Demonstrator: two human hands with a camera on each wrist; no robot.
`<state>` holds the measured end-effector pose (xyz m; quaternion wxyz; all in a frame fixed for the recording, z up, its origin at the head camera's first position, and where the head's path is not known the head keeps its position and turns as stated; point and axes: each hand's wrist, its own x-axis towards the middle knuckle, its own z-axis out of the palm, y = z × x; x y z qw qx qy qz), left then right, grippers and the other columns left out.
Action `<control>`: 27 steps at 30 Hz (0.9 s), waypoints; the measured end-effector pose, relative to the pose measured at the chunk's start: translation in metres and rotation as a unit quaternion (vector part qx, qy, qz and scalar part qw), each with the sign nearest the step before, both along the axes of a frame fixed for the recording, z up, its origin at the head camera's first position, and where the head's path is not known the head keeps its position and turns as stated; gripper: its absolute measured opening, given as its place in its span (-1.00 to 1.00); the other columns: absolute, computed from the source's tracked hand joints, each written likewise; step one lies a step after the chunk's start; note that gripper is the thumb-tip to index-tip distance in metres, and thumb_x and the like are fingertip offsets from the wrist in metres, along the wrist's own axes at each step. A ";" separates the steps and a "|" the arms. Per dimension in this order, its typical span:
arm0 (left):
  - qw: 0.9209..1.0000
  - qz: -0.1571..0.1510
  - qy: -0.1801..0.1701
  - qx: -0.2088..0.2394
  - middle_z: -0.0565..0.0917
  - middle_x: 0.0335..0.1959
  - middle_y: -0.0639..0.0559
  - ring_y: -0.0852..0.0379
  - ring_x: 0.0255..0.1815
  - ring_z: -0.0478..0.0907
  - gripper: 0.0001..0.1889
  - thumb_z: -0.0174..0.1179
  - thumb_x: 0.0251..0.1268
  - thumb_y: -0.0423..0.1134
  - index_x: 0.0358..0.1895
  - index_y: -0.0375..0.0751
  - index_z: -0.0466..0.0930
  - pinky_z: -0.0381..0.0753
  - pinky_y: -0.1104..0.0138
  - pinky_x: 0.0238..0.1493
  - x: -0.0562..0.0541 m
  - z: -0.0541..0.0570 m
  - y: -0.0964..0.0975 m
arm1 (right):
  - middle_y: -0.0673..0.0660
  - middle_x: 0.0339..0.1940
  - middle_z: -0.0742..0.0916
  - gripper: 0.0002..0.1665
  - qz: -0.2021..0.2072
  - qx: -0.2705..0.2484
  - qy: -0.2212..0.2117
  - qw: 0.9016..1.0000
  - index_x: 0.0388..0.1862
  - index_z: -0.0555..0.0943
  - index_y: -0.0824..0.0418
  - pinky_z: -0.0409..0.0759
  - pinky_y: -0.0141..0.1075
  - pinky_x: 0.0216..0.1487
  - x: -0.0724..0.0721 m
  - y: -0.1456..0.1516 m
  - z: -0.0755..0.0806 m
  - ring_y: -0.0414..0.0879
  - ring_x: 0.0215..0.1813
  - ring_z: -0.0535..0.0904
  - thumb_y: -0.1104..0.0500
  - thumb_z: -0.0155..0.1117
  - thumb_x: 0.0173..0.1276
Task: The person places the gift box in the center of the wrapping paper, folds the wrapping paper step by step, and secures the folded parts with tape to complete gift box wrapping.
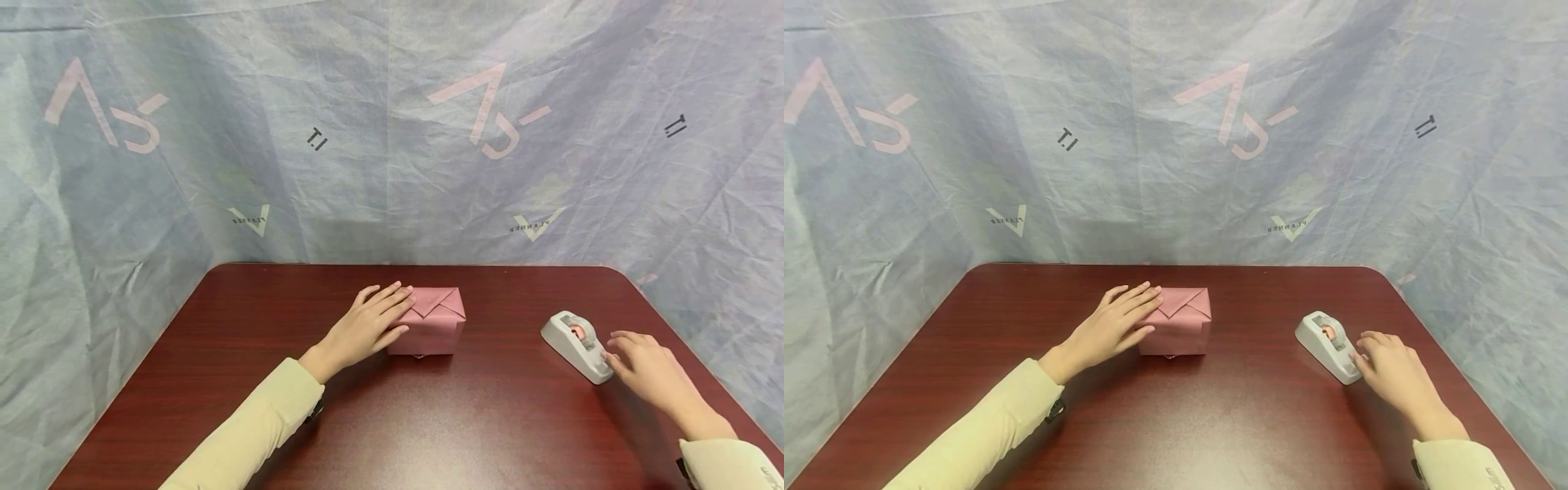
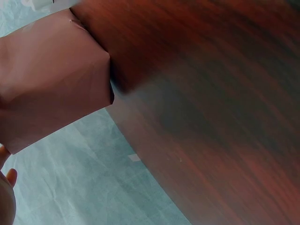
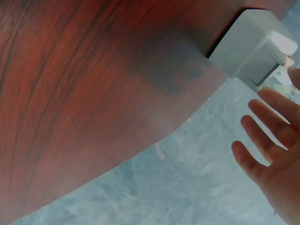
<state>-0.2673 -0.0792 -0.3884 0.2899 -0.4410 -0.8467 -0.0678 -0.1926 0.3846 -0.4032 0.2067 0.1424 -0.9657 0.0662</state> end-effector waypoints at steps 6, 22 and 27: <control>1.000 0.001 0.006 -0.002 0.39 0.30 0.02 0.07 0.37 0.22 -0.50 0.03 0.31 -0.01 0.27 -0.09 0.36 0.19 0.05 0.29 0.000 0.001 0.000 | 0.39 -0.16 0.62 -0.94 0.001 -0.013 -0.027 1.000 -0.47 0.61 0.30 0.39 0.19 -0.31 -0.002 0.000 -0.007 0.36 -0.17 0.47 0.33 0.32 0.03; 1.000 0.007 0.008 -0.009 0.37 0.31 0.03 0.07 0.38 0.21 -0.50 0.00 0.32 0.00 0.29 -0.07 0.34 0.18 0.03 0.29 -0.001 -0.001 0.000 | 0.32 -0.24 0.60 -0.95 -0.075 -0.071 -0.015 0.995 -0.55 0.60 0.30 0.30 0.12 -0.48 0.001 -0.012 -0.008 0.34 -0.27 0.44 0.34 0.33 -0.02; 1.000 0.009 0.005 -0.008 0.37 0.31 0.03 0.07 0.38 0.20 -0.50 -0.01 0.33 0.00 0.29 -0.07 0.34 0.12 0.06 0.31 -0.001 -0.001 0.000 | 0.37 -0.20 0.56 -0.96 -0.086 -0.100 -0.038 0.991 -0.54 0.60 0.34 0.30 0.10 -0.40 0.003 -0.013 -0.006 0.34 -0.23 0.38 0.35 0.28 0.03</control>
